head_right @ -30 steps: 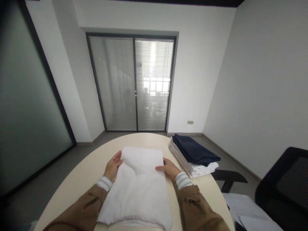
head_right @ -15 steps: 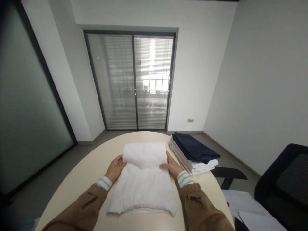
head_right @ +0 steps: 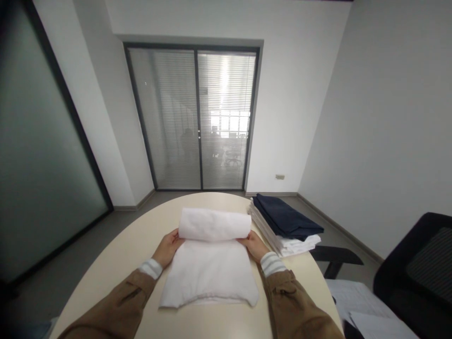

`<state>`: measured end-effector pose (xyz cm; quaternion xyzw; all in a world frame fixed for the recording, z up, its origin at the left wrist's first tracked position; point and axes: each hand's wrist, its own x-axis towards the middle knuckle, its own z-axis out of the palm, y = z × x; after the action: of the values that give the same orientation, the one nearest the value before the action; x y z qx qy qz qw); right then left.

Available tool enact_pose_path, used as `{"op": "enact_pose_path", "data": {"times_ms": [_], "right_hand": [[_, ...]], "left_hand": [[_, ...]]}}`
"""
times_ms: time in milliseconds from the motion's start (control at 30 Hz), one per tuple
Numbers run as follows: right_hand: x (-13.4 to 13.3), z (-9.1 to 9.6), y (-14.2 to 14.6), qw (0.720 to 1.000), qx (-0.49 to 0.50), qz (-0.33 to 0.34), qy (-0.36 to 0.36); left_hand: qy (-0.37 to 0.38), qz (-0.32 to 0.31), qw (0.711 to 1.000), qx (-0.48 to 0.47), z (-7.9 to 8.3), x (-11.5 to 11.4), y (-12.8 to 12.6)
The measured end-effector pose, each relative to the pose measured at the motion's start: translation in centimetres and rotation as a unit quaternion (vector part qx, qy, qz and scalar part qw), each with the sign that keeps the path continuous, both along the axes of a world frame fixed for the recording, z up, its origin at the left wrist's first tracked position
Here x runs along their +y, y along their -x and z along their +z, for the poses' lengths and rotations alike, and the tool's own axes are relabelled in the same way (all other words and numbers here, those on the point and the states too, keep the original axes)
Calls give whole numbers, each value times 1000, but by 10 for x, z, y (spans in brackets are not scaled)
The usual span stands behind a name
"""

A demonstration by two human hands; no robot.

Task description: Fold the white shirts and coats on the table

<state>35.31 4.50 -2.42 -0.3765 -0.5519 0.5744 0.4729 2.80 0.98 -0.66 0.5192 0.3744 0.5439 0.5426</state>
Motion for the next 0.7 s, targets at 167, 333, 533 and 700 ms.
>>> {"op": "enact_pose_path", "data": {"times_ms": [167, 333, 533, 700], "right_hand": [[1, 2, -6, 993, -82, -25, -78], [3, 7, -10, 996, -64, 29, -46], [5, 2, -3, 1000, -23, -16, -8], [4, 3, 0, 999, -1, -28, 23]], "left_hand": [[-6, 36, 998, 45, 3, -4, 0], [20, 48, 998, -22, 2, -5, 2], [113, 79, 990, -31, -3, 0, 1], [148, 100, 976, -121, -8, 6, 1]]}}
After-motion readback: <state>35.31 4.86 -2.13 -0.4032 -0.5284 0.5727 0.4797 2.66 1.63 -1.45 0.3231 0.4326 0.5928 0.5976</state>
